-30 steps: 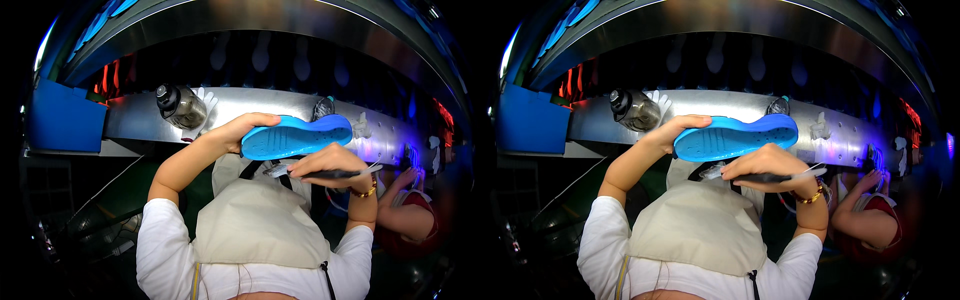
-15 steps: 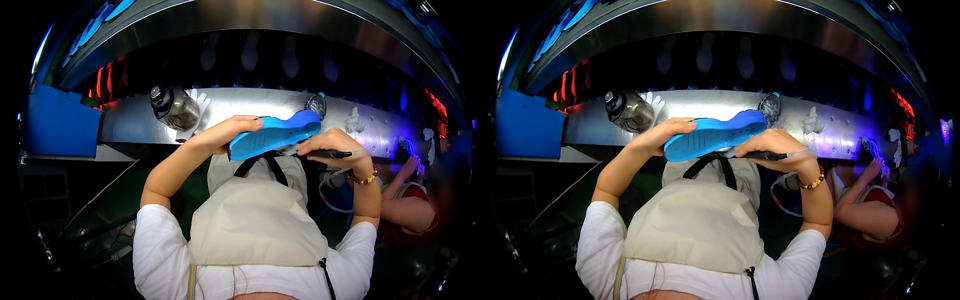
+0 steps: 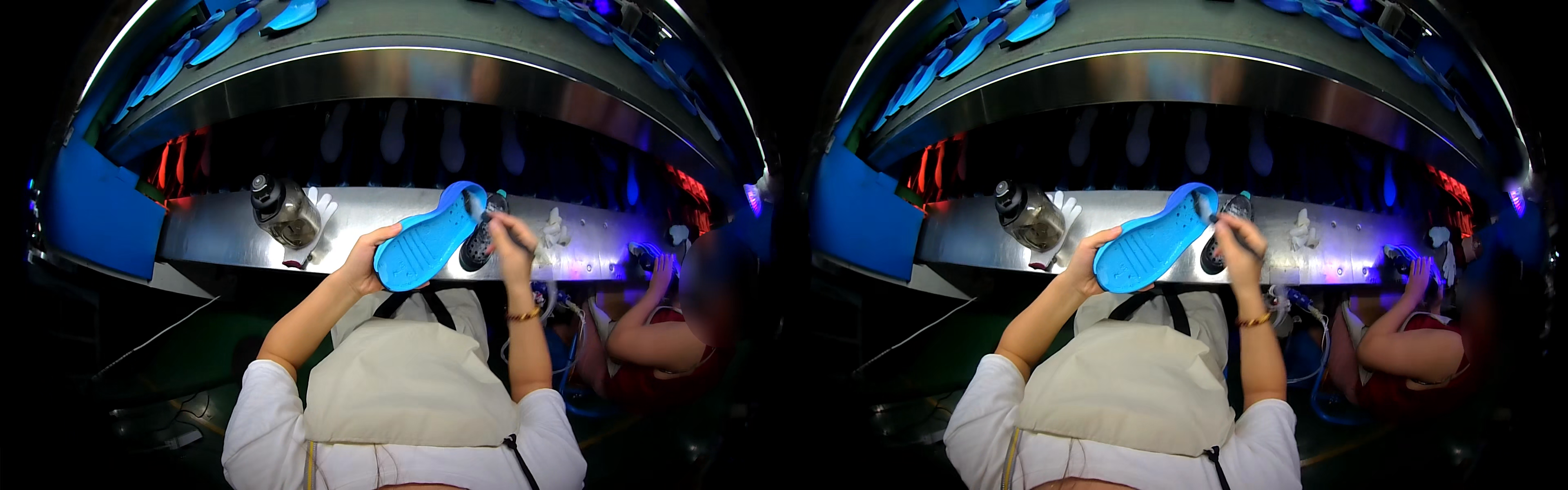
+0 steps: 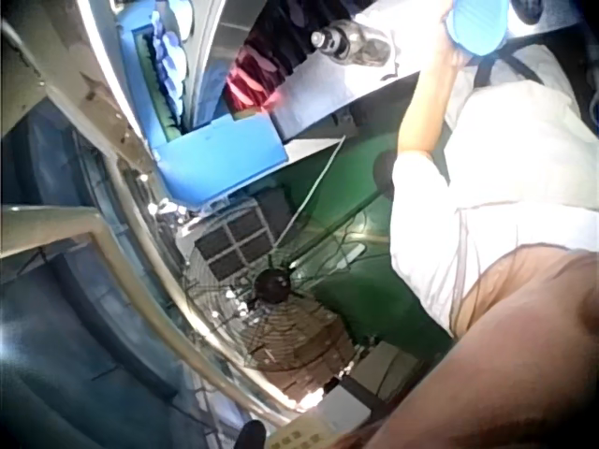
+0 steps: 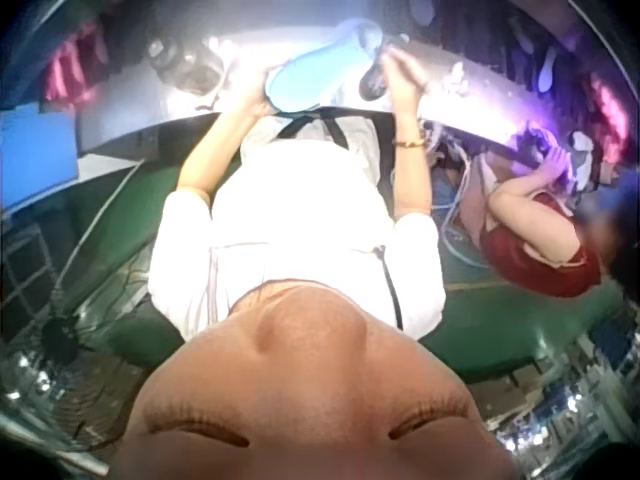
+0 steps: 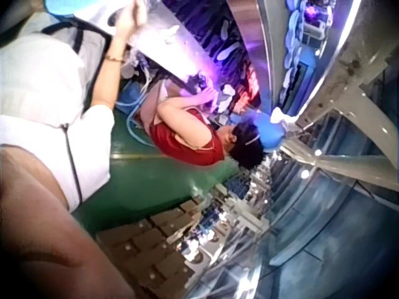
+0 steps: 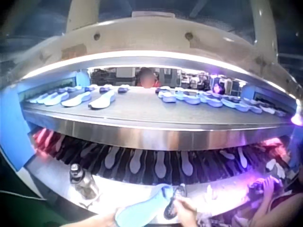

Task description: The person scrubs the textured soles of blue slipper soles with a brush. The person repeatedly picks up the soles from a conveyor belt, scrubs the bottom surface, and places them back down in a repetitive sequence.

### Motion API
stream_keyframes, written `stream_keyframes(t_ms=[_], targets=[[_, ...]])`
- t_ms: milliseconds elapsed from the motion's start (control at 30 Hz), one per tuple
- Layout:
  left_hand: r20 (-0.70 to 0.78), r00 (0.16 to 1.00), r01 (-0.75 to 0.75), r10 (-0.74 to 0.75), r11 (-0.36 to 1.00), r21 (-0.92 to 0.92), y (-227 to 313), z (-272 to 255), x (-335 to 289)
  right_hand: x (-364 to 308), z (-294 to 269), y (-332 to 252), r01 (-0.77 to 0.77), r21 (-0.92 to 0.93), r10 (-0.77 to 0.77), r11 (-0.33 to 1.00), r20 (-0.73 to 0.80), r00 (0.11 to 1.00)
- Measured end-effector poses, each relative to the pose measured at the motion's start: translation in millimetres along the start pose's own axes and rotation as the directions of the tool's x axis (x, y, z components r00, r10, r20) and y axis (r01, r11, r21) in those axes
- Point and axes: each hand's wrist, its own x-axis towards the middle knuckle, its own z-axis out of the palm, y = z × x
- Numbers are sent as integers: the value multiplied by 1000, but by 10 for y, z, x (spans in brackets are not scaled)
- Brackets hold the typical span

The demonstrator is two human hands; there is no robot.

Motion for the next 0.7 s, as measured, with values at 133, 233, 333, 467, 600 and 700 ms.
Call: stream_keyframes(t_ms=[133,233,333,467,600,700], targets=[[-9,997,-77,80,985,157,114,-9,-83,-357,-95,-341,-289,102,189,952,549,814],[235,913,-399,335,854,333,441,477,-197,-425,-343,-273,-287,461,55,839,454,889],[386,808,-553,445,800,235,872,872,-82,-285,-421,-229,-251,551,149,796,224,963],[363,643,-720,674,694,-12,1720,1159,483,-250,-380,-285,-271,519,151,811,261,953],[-12,637,-730,771,598,-330,2263,1085,1132,-209,-398,-108,-264,498,205,826,171,964],[-118,658,-746,744,623,-233,2279,1101,1261,-209,-477,79,-319,487,390,813,-49,920]])
